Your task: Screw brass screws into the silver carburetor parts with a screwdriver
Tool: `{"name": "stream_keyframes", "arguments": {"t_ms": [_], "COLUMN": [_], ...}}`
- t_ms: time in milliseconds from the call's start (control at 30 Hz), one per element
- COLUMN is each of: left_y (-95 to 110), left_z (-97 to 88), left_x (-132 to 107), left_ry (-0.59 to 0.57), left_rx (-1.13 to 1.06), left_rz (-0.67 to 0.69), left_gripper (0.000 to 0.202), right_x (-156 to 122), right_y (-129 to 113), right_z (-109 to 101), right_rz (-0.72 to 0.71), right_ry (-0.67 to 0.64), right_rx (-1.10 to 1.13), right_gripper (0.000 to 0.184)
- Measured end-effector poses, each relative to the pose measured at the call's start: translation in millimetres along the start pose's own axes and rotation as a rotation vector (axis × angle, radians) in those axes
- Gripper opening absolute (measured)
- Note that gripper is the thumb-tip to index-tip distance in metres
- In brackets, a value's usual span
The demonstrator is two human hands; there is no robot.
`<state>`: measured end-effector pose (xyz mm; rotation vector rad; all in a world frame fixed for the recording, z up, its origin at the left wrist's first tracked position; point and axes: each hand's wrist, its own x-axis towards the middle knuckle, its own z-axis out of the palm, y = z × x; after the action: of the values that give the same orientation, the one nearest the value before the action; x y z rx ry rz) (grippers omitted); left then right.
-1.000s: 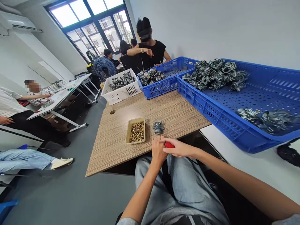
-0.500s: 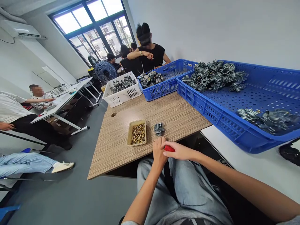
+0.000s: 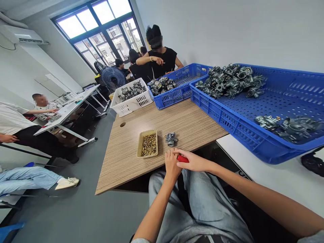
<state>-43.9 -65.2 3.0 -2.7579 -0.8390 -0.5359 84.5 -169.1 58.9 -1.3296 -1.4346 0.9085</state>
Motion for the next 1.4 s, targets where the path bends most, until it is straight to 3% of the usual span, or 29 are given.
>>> {"name": "stream_keyframes", "arguments": {"t_ms": [333, 467, 567, 700, 800, 1400], "left_y": [0, 0, 0, 0, 0, 1], "left_z": [-2.7, -3.8, -4.2, -3.0, -1.8, -3.6], "left_x": [1, 1, 1, 1, 1, 2], "left_ry": [-0.04, -0.031, -0.042, -0.02, -0.017, -0.045], "left_rx": [-0.03, -0.027, -0.038, -0.034, -0.034, -0.049], "left_rz": [-0.019, -0.015, -0.025, -0.018, -0.022, -0.029], "left_gripper": [0.016, 0.021, 0.017, 0.021, 0.016, 0.016], "right_x": [-1, -3, -4, -4, -4, -5], "right_y": [-4, -6, -7, -9, -8, -14], "right_z": [-1, 1, 1, 1, 0, -1], "right_rz": [0.051, 0.024, 0.054, 0.057, 0.077, 0.095], "right_ry": [-0.021, 0.01, -0.048, -0.014, -0.056, -0.065], "right_rx": [-0.067, -0.062, -0.089, -0.082, -0.096, -0.09], "right_gripper": [0.046, 0.063, 0.051, 0.061, 0.049, 0.059]}}
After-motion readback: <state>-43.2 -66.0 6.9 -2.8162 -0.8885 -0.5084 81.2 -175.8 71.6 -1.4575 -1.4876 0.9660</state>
